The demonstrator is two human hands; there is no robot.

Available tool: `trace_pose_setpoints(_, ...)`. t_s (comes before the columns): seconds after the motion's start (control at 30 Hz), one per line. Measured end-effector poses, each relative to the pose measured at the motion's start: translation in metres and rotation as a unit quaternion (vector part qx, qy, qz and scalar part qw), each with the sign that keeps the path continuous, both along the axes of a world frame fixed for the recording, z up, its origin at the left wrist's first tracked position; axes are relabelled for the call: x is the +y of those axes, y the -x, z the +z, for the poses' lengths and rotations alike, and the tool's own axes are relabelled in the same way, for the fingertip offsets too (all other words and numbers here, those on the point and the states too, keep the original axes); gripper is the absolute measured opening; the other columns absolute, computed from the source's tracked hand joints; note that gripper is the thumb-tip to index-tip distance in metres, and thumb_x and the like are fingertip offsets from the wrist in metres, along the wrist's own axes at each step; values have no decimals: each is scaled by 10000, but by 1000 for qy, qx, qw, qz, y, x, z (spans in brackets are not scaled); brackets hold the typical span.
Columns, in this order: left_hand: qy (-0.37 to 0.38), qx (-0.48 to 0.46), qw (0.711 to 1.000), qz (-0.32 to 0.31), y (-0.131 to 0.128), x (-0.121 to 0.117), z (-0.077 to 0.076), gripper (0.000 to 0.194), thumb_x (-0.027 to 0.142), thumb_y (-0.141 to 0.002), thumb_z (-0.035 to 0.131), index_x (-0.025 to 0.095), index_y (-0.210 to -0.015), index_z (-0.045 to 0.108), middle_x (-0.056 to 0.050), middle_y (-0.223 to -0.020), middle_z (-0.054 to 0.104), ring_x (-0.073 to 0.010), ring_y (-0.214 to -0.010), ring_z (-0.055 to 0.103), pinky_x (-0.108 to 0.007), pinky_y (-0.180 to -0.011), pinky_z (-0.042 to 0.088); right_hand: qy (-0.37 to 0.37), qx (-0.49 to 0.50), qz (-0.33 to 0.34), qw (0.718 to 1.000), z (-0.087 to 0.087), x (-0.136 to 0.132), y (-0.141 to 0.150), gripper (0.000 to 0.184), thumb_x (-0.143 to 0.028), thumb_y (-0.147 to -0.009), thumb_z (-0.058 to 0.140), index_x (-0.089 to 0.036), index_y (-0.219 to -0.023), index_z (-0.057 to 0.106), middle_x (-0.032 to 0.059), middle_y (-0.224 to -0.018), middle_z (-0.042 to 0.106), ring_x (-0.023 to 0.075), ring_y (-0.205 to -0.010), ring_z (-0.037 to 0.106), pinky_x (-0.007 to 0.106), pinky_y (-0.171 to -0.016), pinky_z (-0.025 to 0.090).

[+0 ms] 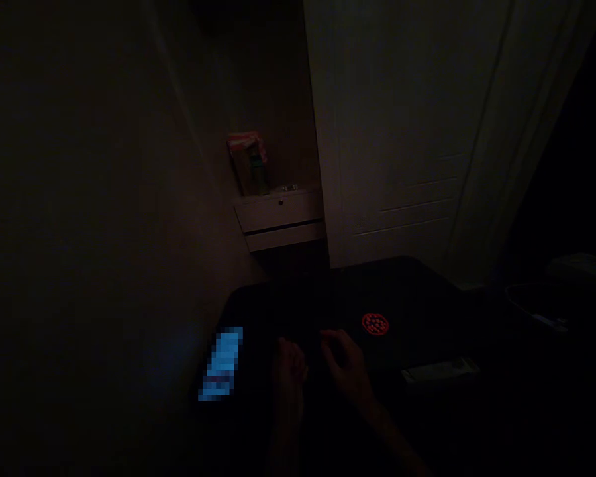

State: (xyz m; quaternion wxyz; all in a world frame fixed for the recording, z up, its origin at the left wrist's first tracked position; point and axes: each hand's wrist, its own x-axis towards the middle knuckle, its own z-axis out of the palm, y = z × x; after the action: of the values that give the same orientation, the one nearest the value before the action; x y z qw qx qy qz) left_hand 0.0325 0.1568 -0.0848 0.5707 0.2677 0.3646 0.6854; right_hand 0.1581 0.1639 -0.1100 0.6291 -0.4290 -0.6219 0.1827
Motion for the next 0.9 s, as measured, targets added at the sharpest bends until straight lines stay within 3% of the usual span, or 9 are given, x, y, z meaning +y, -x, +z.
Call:
trace_pose_setpoints(0.2,25,-126,990,65,7,-5,0,601,493,-798,771,238,-584,270,131,-434,245,-41,-352,199,-188,-363,200,4,1,0,1000,0,0,-1,179,-249,-968,580,-237,-1097,702,60,-988,739,219,-906,707,333,-834,565)
trace_pose_setpoints(0.4,35,-105,990,92,6,2,0,624,553,-809,768,235,-593,276,139,-434,244,-34,-340,195,-184,-360,183,3,-5,8,1000,0,1,-1,174,-251,-965,586,-236,-1089,707,63,-1004,748,225,-927,716,338,-839,573)
trace_pose_setpoints(0.47,12,-63,995,79,2,9,0,607,597,-795,764,227,-589,330,133,-451,273,-35,-352,228,-180,-368,207,7,-4,11,1000,0,1,-1,173,-253,-967,590,-235,-1093,707,65,-1013,747,227,-943,714,341,-848,573)
trace_pose_setpoints(0.53,-22,16,998,58,-2,14,0,522,649,-805,715,197,-647,508,96,-505,412,-49,-397,365,-178,-404,301,13,0,19,1000,-1,2,-2,179,-259,-975,585,-241,-1106,706,67,-1031,740,227,-959,709,345,-858,571)
trace_pose_setpoints(0.6,-49,106,992,50,-6,18,-3,465,624,-785,732,178,-904,684,10,-722,644,-112,-608,608,-218,-566,486,18,1,37,999,-3,4,-2,197,-270,-981,588,-254,-1139,705,67,-1066,730,226,-985,700,349,-876,569)
trace_pose_setpoints(0.67,-57,175,982,37,-9,17,-7,575,617,-809,712,206,-1208,659,-59,-996,726,-201,-917,707,-288,-778,557,23,-5,57,998,-4,5,-3,222,-280,-977,610,-269,-1175,709,67,-1103,715,227,-1013,693,353,-894,569)
trace_pose_setpoints(0.7,-53,207,976,40,-10,16,-9,620,651,-829,672,211,-1264,634,-79,-1059,729,-226,-989,708,-314,-829,557,28,-9,64,998,-4,6,-3,236,-285,-972,625,-275,-1191,712,67,-1115,707,228,-1020,691,354,-898,570)
trace_pose_setpoints(0.77,-52,258,963,49,-11,13,-13,624,705,-861,599,200,-1224,651,-111,-1128,730,-253,-1058,699,-344,-893,548,36,-10,63,997,-4,6,-4,247,-295,-964,647,-282,-1200,718,66,-1112,699,229,-1012,693,353,-890,576)
trace_pose_setpoints(0.9,-65,335,938,62,-11,9,-14,589,757,-863,555,191,-931,704,-94,-923,744,-250,-889,701,-337,-807,550,22,-9,70,997,-3,5,-5,201,-288,-988,609,-276,-1141,740,63,-1079,722,231,-1004,699,361,-907,570)
